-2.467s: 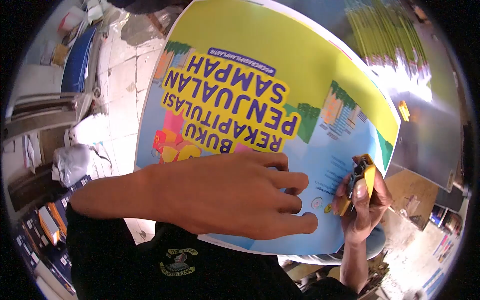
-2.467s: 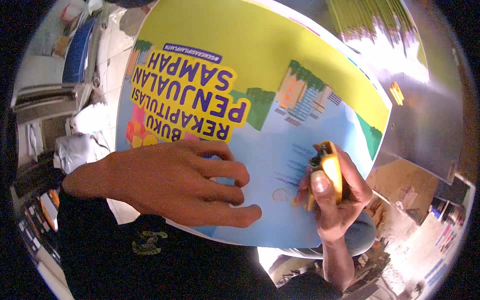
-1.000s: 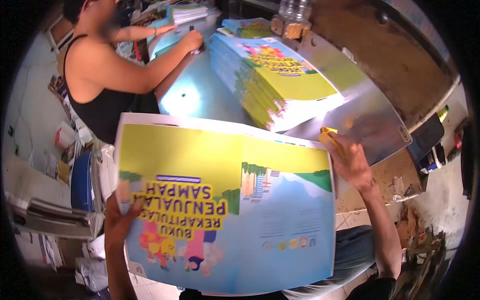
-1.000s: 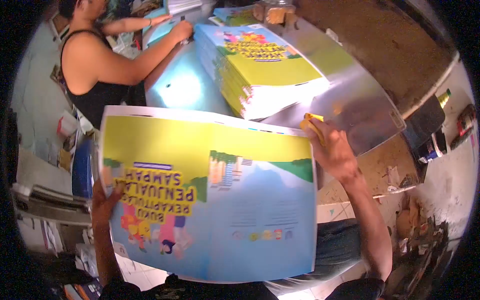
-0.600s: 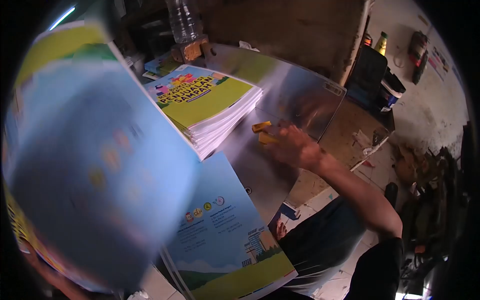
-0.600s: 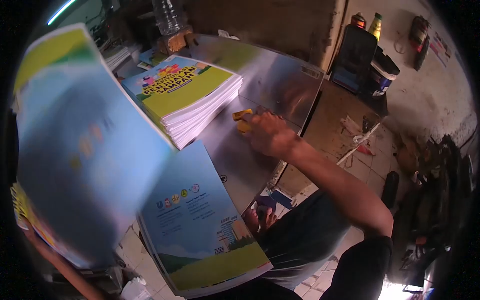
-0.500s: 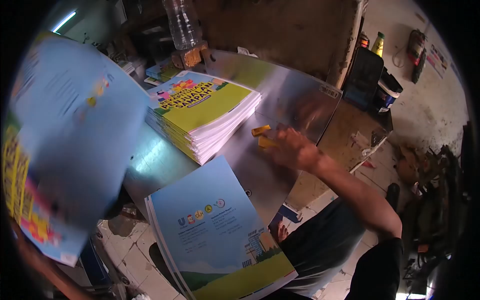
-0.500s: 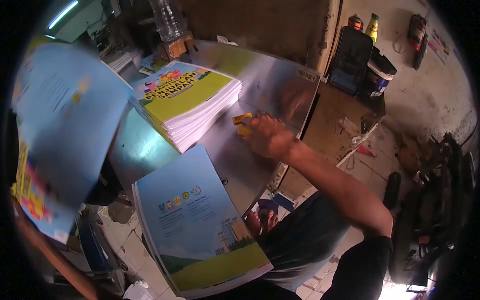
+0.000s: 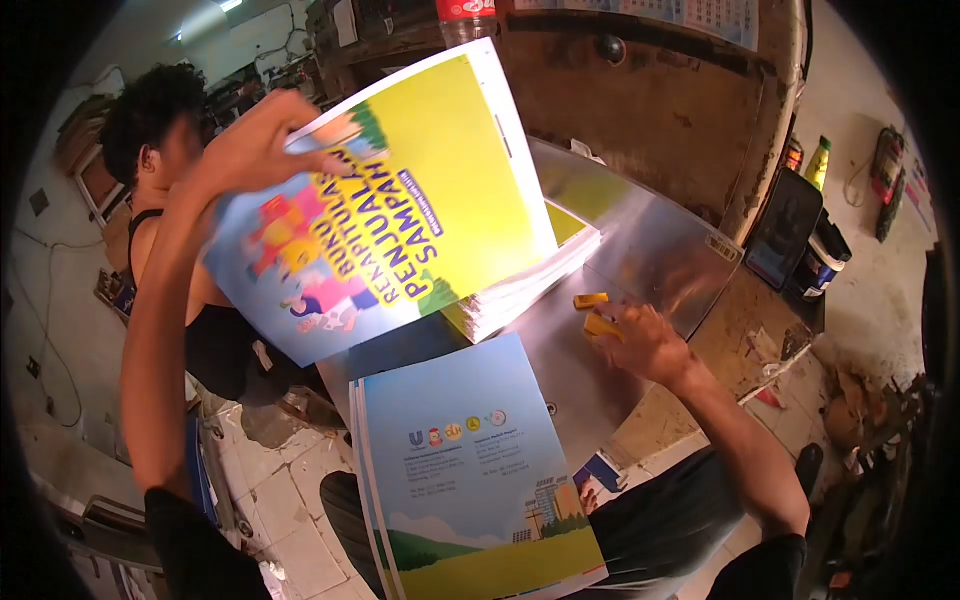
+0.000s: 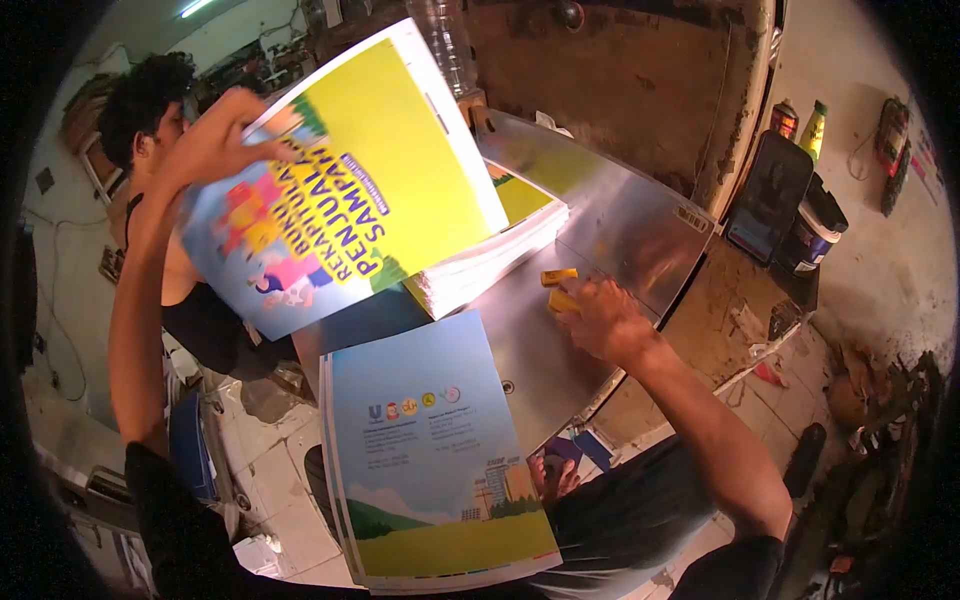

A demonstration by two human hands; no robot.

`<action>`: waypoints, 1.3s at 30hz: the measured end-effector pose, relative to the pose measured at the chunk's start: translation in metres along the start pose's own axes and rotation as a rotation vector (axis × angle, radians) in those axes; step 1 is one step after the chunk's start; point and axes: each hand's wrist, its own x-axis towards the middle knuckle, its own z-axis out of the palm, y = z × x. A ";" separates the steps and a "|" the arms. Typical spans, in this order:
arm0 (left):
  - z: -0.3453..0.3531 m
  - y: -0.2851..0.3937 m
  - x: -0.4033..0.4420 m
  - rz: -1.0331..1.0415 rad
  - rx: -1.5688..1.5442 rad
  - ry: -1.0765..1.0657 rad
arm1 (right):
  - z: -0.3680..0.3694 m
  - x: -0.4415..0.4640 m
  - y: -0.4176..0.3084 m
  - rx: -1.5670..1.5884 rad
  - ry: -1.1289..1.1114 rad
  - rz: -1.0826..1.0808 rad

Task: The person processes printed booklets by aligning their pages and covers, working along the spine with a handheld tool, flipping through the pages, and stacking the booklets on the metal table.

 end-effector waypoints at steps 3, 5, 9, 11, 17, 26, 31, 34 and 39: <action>0.007 -0.008 0.047 0.202 0.195 -0.118 | 0.006 0.001 0.006 -0.002 -0.012 -0.012; 0.020 0.005 0.074 0.190 0.178 -0.175 | 0.008 0.000 0.007 -0.003 0.013 -0.039; 0.067 0.049 0.102 0.143 0.136 -0.147 | 0.002 0.003 -0.004 -0.023 -0.020 0.022; 0.103 0.080 0.103 0.147 0.311 0.040 | 0.002 0.002 -0.002 -0.030 -0.005 0.032; 0.121 0.138 0.058 -0.165 -0.114 -0.574 | 0.001 0.001 0.000 -0.005 -0.100 0.051; 0.099 0.084 -0.025 0.335 -0.314 -0.350 | -0.005 -0.002 -0.002 0.039 -0.065 0.099; 0.096 0.055 -0.029 0.369 -0.033 0.193 | -0.008 0.002 -0.007 0.008 -0.108 0.101; 0.136 0.029 -0.020 0.264 -0.174 0.182 | 0.002 0.005 0.006 0.064 -0.054 0.035; 0.159 0.049 -0.004 0.193 -0.076 0.139 | 0.000 -0.001 0.001 -0.024 0.061 -0.035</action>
